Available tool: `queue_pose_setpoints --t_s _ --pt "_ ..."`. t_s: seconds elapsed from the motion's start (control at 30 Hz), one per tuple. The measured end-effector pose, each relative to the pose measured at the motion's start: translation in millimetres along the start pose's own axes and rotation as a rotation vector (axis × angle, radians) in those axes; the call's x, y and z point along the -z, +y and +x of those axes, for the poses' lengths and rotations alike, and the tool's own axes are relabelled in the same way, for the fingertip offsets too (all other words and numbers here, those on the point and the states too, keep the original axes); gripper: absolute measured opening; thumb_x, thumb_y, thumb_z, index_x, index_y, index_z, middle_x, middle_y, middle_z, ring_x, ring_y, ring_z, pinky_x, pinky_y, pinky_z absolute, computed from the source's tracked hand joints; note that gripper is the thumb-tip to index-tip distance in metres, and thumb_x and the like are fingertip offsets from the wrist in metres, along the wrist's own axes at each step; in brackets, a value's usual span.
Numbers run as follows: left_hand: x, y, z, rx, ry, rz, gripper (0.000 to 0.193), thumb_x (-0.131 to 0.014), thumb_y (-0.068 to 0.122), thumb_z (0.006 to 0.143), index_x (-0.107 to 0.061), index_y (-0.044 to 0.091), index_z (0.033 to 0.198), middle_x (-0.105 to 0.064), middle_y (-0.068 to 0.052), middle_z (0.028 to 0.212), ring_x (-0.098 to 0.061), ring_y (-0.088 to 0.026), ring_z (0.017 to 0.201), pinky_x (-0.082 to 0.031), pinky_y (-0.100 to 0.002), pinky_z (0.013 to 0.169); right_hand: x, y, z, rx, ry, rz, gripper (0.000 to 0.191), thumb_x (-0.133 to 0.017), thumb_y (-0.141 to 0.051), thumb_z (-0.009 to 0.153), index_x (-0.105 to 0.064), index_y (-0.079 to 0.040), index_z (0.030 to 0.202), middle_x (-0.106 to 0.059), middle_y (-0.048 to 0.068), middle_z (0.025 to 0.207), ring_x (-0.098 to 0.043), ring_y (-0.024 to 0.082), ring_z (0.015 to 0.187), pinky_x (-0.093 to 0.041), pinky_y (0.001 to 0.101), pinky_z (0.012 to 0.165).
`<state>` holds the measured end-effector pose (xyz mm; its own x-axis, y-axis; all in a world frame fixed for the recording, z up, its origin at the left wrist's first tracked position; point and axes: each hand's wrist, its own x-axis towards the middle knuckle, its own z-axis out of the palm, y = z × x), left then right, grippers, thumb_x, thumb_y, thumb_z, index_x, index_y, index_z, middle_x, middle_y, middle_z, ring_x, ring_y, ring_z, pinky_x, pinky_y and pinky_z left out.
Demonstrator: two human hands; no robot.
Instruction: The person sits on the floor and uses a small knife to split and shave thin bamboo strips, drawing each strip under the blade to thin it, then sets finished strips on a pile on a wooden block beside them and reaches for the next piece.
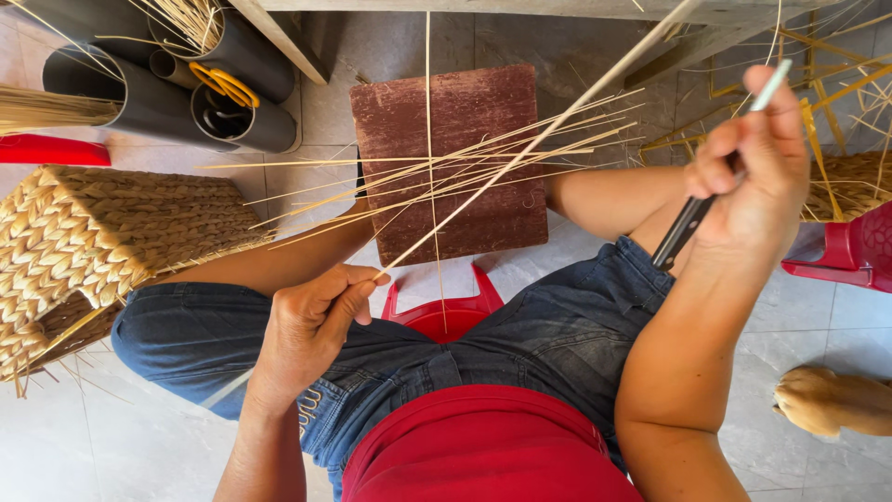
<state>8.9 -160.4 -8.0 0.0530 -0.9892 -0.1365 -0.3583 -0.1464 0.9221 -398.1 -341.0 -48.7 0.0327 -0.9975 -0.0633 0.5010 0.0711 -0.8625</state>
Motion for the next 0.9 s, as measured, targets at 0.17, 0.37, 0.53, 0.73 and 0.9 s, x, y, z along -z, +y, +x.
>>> queue_pose_setpoints --t_s 0.17,0.37,0.53,0.73,0.9 --pt "-6.1 -1.1 0.2 0.139 -0.038 -0.142 0.018 -0.059 0.012 0.101 -0.074 0.004 0.108 -0.065 -0.001 0.063 -0.051 -0.003 0.049 -0.041 -0.020 0.043 -38.0 9.6 -21.2 -0.026 -0.078 -0.054 0.032 -0.057 -0.007 0.119 -0.054 -0.003 0.150 -0.058 0.004 0.075 -0.043 0.007 0.052 -0.034 0.0207 0.047" --pt "-27.4 0.9 10.6 0.170 -0.201 -0.213 0.023 -0.053 0.019 0.106 -0.072 0.007 0.110 -0.065 0.000 0.062 -0.050 -0.003 0.046 -0.041 -0.020 0.043 -119.2 58.6 -64.8 -0.456 -0.674 -0.372 0.049 -0.049 -0.008 0.106 -0.041 -0.008 0.153 -0.070 0.009 0.079 -0.049 0.005 0.054 -0.044 0.0188 0.052" --pt "-28.8 0.7 9.3 0.196 -0.203 -0.187 0.024 -0.053 0.020 0.105 -0.074 0.008 0.108 -0.063 0.000 0.058 -0.049 -0.004 0.044 -0.039 -0.021 0.041 -135.6 67.2 -64.0 -0.465 -0.653 -0.417 0.036 -0.050 -0.005 0.107 -0.053 -0.002 0.143 -0.070 0.010 0.079 -0.049 0.005 0.052 -0.043 0.0192 0.050" --pt "-23.2 -6.3 7.5 0.156 -0.220 -0.211 0.023 -0.054 0.019 0.105 -0.073 0.006 0.108 -0.060 0.001 0.059 -0.047 -0.003 0.048 -0.036 -0.022 0.043 -116.8 58.4 -50.0 -0.397 -0.539 -0.341 0.030 -0.051 -0.008 0.109 -0.059 0.000 0.137 -0.068 0.011 0.077 -0.048 0.006 0.054 -0.040 0.0195 0.051" --pt "-18.0 -7.7 3.1 0.176 -0.197 -0.159 0.022 -0.057 0.017 0.103 -0.075 0.006 0.104 -0.062 0.001 0.061 -0.047 -0.002 0.048 -0.035 -0.022 0.041 -95.5 41.0 -37.0 -0.330 -0.396 -0.280 0.032 -0.055 -0.014 0.108 -0.059 -0.002 0.137 -0.066 0.011 0.077 -0.049 0.009 0.054 -0.039 0.0209 0.050"
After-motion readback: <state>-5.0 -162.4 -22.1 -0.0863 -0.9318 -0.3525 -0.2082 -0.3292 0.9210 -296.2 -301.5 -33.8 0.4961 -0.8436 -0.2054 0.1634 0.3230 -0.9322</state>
